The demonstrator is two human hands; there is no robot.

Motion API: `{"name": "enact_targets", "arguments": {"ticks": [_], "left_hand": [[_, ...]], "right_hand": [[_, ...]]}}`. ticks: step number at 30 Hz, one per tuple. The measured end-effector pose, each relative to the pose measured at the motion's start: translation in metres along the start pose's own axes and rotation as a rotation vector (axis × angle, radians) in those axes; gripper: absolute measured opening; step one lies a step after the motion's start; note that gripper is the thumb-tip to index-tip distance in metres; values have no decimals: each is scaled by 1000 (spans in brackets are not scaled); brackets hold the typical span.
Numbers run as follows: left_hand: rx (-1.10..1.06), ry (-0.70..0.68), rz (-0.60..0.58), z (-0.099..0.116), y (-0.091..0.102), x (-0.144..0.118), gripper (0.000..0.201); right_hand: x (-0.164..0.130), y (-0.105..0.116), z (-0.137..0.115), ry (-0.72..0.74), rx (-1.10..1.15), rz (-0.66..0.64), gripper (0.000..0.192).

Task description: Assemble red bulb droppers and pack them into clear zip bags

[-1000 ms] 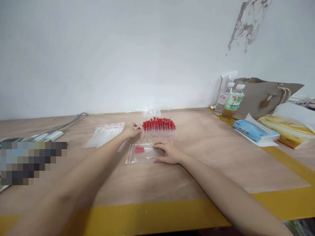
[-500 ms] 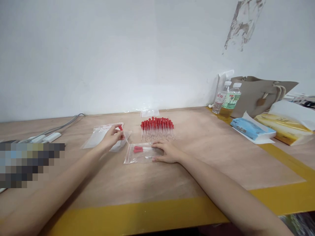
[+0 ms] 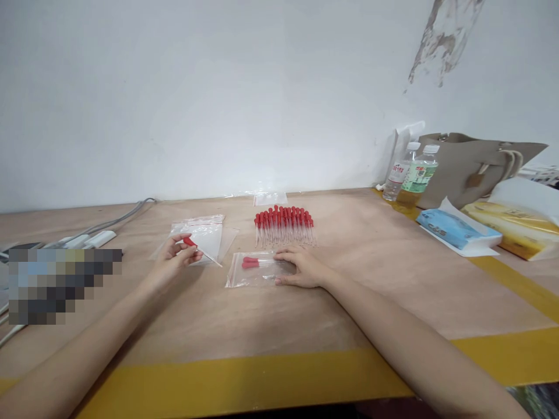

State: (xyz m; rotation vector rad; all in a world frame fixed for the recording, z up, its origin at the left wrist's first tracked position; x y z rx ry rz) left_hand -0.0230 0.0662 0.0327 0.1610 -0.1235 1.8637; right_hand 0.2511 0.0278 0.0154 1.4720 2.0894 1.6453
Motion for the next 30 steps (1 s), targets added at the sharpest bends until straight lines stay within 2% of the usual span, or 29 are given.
{"name": "enact_targets", "arguments": {"ticks": [6, 10, 13, 20, 26, 30], "left_hand": [[96, -15, -102, -12, -13, -9, 48], [40, 49, -123, -22, -24, -21, 47], [79, 69, -179, -24, -33, -30, 43], [288, -40, -411, -26, -54, -42, 29], [430, -255, -359, -15, -56, -42, 23], [496, -324, -363, -14, -60, -43, 22]], "right_hand": [[0, -1, 0, 5, 13, -7, 60], [0, 0, -1, 4, 6, -4, 59], [0, 0, -1, 1, -8, 0, 60], [0, -1, 0, 13, -4, 2, 59], [0, -2, 2, 11, -7, 0, 60], [0, -2, 2, 10, 2, -3, 60]]}}
Point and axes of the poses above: each hand's wrist, its own x-axis towards the middle knuckle, its own y-axis out of the back of the hand, z = x × y, the point moved 9 cm from there along x, towards the middle knuckle, and after that the axes turned 8 degrees about z, right-handed, at the moved point
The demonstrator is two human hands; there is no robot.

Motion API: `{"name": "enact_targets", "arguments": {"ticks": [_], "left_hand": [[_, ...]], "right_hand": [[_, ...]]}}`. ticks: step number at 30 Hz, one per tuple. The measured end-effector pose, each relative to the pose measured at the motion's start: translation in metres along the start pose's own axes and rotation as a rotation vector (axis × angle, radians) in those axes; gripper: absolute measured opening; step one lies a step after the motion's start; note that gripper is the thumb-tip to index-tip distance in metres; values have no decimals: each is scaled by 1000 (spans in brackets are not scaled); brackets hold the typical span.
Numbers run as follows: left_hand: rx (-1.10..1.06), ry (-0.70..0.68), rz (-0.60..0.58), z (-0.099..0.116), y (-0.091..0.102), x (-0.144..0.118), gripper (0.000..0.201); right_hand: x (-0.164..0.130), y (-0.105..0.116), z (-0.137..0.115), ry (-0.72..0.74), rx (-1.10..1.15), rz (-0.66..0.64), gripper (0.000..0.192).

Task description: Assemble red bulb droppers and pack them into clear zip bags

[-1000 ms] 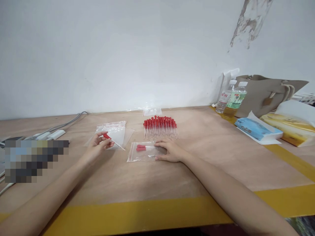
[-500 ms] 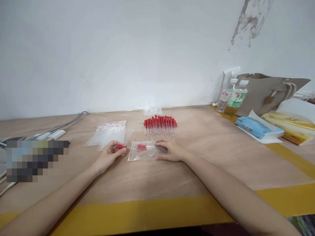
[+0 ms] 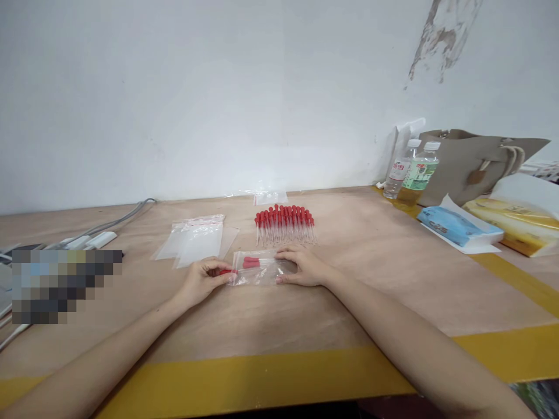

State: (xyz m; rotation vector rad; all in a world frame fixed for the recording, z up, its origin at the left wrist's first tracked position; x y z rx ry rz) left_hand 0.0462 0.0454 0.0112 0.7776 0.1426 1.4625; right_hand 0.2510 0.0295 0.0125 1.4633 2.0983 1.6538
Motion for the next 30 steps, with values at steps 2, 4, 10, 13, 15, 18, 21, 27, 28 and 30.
{"name": "enact_targets", "arguments": {"ticks": [2, 4, 10, 13, 15, 18, 21, 27, 28, 30], "left_hand": [[6, 15, 9, -3, -2, 1, 24], [-41, 52, 1, -6, -7, 2, 28], [-272, 91, -197, 0, -27, -2, 35], [-261, 13, -233, 6, -28, -2, 26], [-197, -25, -227, 7, -27, -1, 21], [-89, -75, -184, 11, -23, 2, 17], [-7, -111, -121, 16, -21, 3, 12], [31, -76, 20, 10, -12, 4, 13], [12, -47, 60, 5, -7, 7, 14], [-7, 10, 150, -3, 5, 15, 17]], "right_hand": [[0, 0, 0, 1, 4, 4, 60], [0, 1, 0, -2, 4, 8, 60], [0, 1, -2, -7, 9, -1, 58], [1, 1, -2, -7, 7, -2, 59], [1, 1, -1, -8, 9, -5, 61], [0, 3, 0, -9, 24, -10, 65], [0, 5, 0, -19, 29, -5, 66], [1, 4, -5, -6, 4, 7, 63], [1, 4, -5, -6, 1, 16, 61], [1, 4, -6, -6, -4, 38, 58]]}}
Point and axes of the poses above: each hand's wrist, its own x-axis towards the middle knuckle, its own y-axis out of the back of the hand, z = x × y, the point moved 9 cm from there along x, towards the middle knuckle, and after that the axes turned 8 degrees about z, right-handed, at the moved point
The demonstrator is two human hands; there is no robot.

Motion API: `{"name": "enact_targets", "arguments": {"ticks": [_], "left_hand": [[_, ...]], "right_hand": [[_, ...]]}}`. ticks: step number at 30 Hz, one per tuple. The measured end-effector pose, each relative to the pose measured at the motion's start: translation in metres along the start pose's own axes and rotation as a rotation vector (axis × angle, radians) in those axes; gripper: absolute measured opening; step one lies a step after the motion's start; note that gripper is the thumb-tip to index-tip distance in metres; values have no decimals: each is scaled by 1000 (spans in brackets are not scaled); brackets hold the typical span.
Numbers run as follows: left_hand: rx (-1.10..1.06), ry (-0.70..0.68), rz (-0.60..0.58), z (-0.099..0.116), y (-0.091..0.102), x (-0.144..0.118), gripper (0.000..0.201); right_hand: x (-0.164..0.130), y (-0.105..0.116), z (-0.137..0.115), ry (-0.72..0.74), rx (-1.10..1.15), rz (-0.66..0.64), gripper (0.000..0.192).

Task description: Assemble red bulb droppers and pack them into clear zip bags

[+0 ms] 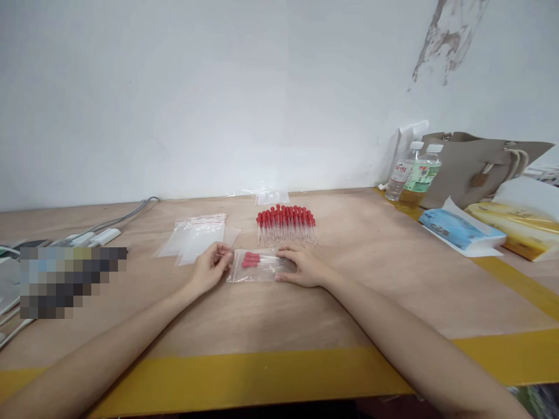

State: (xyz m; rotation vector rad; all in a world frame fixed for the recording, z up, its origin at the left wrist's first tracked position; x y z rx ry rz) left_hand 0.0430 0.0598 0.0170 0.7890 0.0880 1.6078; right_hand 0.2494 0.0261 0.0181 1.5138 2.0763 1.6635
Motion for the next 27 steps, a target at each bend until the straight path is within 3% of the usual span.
{"name": "enact_targets", "arguments": {"ticks": [4, 7, 10, 14, 18, 23, 27], "left_hand": [[88, -17, 39, 3, 1, 34, 14], [109, 42, -25, 5, -23, 64, 20], [92, 165, -6, -1, -47, 89, 28], [43, 283, -23, -11, -72, 103, 34], [-65, 399, -74, -19, -83, 103, 35], [-229, 423, -62, -14, -72, 103, 43], [-360, 379, -23, -7, -34, 86, 58]], "right_hand": [[0, 0, -2, 14, -15, 18, 53], [0, -1, -3, 21, -31, 8, 50], [0, -1, -2, 27, -44, 4, 49], [0, -1, -3, 34, -50, 10, 49], [0, -2, -3, 29, -56, -4, 50], [0, -1, -3, 32, -46, 1, 50], [0, -1, -3, 34, -52, -1, 50]]}}
Point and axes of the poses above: each hand's wrist, its own x-axis towards the middle knuckle, its own y-axis out of the back of the hand, z = x × y, the point moved 9 cm from there along x, towards the middle knuckle, and after that the axes turned 8 degrees about z, right-handed, at the moved point
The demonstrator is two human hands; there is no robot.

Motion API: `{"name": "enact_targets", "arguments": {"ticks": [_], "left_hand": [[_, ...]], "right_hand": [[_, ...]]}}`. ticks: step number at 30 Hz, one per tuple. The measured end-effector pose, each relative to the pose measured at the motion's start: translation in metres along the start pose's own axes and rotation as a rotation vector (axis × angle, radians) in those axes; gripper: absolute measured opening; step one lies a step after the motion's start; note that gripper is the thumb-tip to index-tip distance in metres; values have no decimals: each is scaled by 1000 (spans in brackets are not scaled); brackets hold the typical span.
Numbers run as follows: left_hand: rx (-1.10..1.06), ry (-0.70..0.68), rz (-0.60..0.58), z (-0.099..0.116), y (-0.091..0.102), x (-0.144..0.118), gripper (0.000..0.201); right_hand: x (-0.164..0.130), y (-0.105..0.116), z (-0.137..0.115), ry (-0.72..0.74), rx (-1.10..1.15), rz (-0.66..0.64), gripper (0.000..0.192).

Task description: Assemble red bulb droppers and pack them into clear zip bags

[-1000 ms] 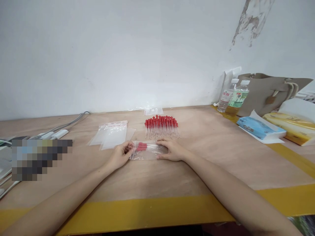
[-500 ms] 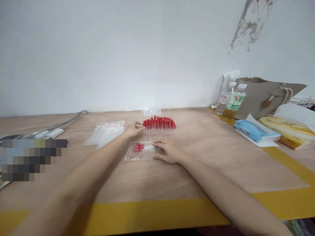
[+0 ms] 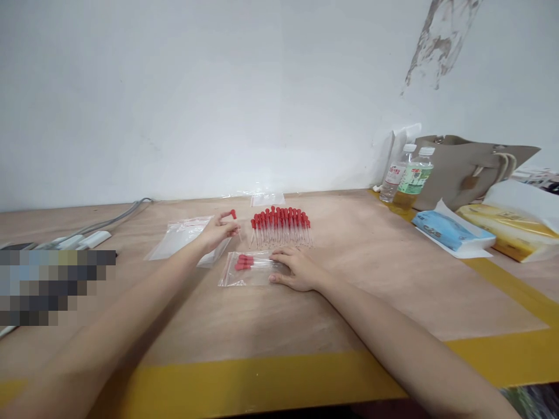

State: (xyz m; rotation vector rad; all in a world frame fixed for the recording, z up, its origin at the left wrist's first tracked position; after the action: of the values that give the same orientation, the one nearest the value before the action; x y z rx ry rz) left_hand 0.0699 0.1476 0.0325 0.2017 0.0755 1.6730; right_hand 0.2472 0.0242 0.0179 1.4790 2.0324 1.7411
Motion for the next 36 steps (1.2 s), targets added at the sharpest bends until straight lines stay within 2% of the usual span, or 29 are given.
{"name": "enact_targets", "arguments": {"ticks": [3, 6, 11, 17, 23, 27, 33, 36], "left_hand": [[-135, -39, 11, 4, 35, -28, 71], [-113, -53, 13, -2, 62, -59, 76], [-10, -117, 62, -16, 81, -88, 73], [-51, -131, 62, -27, 72, -90, 72], [-49, -144, 34, -28, 59, -97, 60], [23, -158, 17, -27, 57, -101, 49], [197, -268, 105, -22, 67, -101, 31], [261, -273, 28, -25, 60, -99, 28]], "right_hand": [[0, 0, -1, -1, 0, 0, 50], [0, 1, -1, -11, -3, 4, 50], [0, 1, -1, -18, 16, 3, 49], [0, -1, 2, -9, 20, 11, 50], [-1, -2, 2, -15, 9, -6, 52], [0, -2, 2, -13, 12, 2, 52], [-1, -1, 1, -11, 11, -10, 52], [0, 0, -1, -6, -3, -8, 52]]}}
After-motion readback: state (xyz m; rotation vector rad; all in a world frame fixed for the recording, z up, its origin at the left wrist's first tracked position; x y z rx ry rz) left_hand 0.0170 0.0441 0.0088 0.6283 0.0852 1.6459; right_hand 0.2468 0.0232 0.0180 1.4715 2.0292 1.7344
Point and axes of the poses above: each hand's wrist, its own x-axis towards the middle knuckle, its own y-axis out of the back of the hand, z = x × y, the point moved 9 cm from there along x, towards the middle knuckle, and after that the axes turned 8 degrees about z, right-handed, at the moved point
